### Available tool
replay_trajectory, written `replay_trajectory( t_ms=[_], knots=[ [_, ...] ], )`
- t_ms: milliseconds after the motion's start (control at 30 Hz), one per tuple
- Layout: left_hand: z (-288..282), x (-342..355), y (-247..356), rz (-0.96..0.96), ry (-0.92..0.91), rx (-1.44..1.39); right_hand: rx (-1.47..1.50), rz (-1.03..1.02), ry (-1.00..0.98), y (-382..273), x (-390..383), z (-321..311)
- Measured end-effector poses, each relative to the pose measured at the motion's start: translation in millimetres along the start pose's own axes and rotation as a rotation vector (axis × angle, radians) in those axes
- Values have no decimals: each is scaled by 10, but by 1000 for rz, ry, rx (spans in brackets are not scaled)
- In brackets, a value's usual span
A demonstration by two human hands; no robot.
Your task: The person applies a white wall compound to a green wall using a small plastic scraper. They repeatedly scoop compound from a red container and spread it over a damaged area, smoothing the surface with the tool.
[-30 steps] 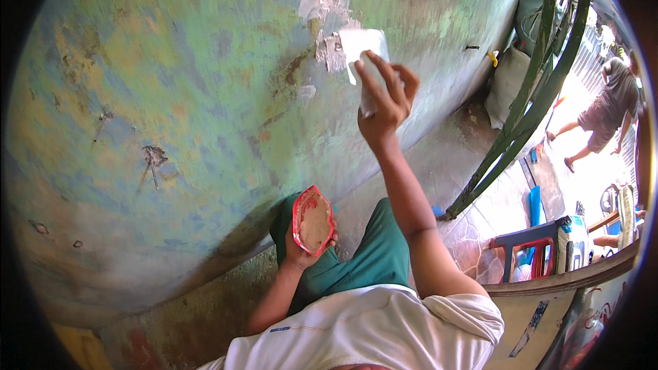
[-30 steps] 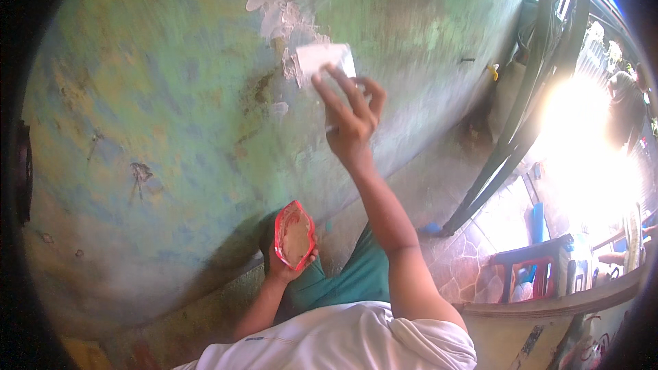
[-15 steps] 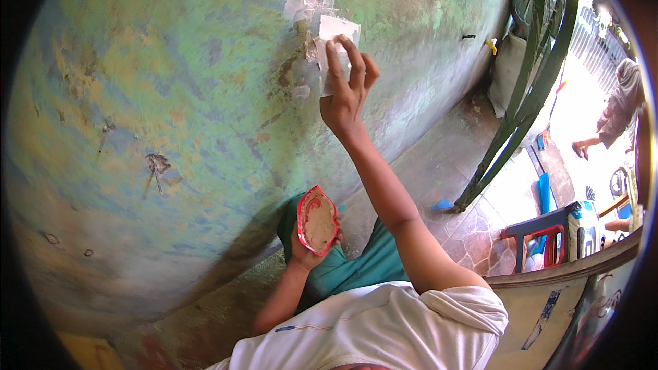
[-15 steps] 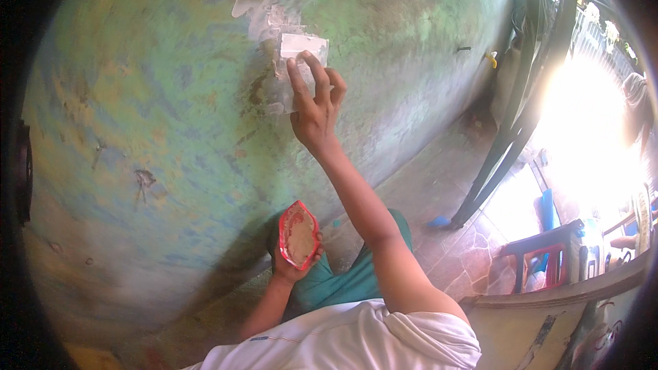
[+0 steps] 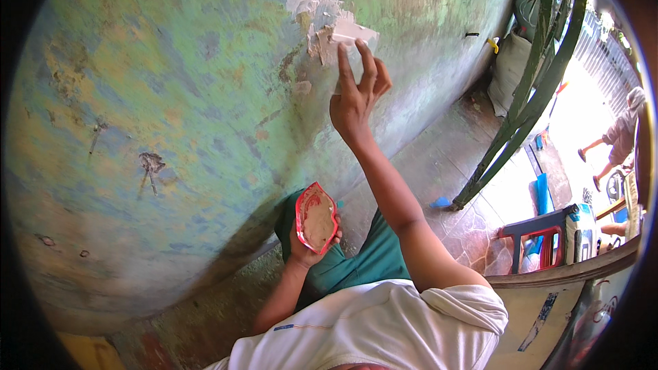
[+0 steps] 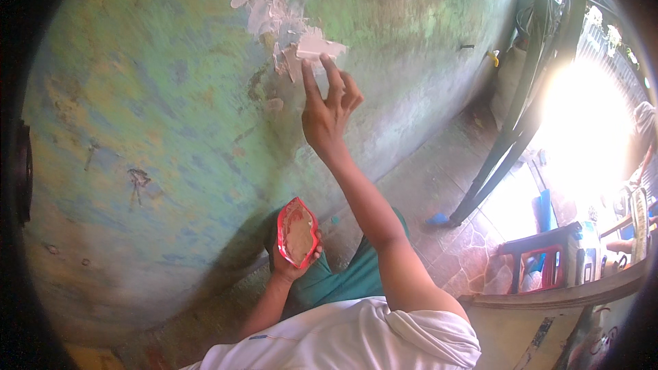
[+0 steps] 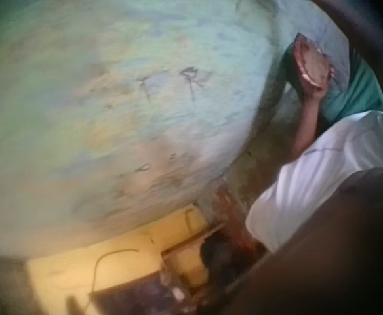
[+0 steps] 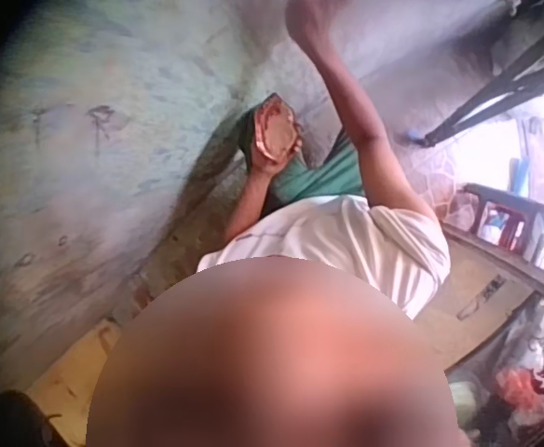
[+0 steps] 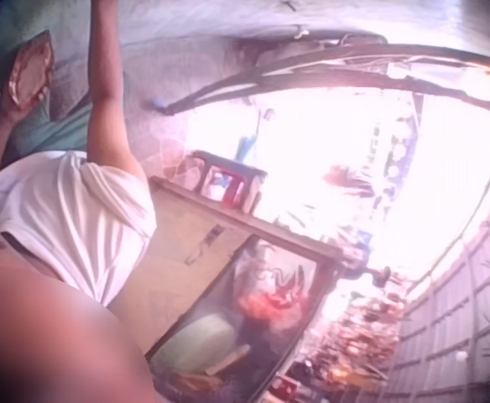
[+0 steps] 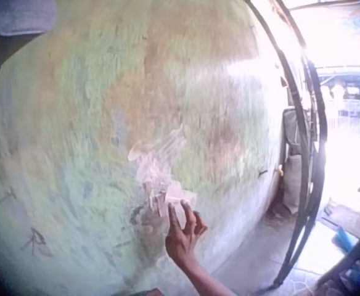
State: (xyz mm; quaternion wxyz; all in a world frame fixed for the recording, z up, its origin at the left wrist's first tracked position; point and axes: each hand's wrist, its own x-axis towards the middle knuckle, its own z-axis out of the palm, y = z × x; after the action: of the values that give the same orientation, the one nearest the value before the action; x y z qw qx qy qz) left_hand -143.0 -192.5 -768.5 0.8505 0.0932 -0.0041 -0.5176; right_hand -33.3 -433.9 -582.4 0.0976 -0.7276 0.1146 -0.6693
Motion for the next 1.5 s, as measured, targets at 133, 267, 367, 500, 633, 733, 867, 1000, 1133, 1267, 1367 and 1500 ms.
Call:
replay_trajectory(
  t_ms=[133, 267, 367, 500, 633, 733, 867, 1000, 1133, 1267, 1367, 1500],
  knots=[
    [45, -1, 0, 19, -6, 44, 50, -45, -74, -19, -54, 21],
    [106, -12, -10, 24, 70, 17, 49, -6, -83, -34, -187, -85],
    [125, -20, -6, 24, 59, 42, 81, 42, 27, -18, -202, -223],
    [90, -6, 2, 14, 34, 4, 73, 37, 117, 12, -57, -344],
    [53, 0, 2, 11, 35, 30, 31, -4, 2, -4, 157, -306],
    [58, -13, -3, 26, 33, 42, 30, -9, -48, -33, 192, -346],
    [62, -13, -14, 17, 20, -4, 29, -68, -112, -39, 115, -497],
    [31, 5, -11, 42, 15, 45, 88, 4, 25, -15, 113, -544],
    [9, -4, 6, 19, 59, 60, -2, 26, -188, -9, 157, -475],
    [18, -4, 2, 15, 19, 20, 60, -76, -75, -36, 96, -474],
    [24, 1, -5, 44, 18, 53, 91, 49, -26, -54, 34, -504],
    [30, -16, 2, 29, 63, 62, 61, -12, -107, -29, 41, -515]
  ],
)
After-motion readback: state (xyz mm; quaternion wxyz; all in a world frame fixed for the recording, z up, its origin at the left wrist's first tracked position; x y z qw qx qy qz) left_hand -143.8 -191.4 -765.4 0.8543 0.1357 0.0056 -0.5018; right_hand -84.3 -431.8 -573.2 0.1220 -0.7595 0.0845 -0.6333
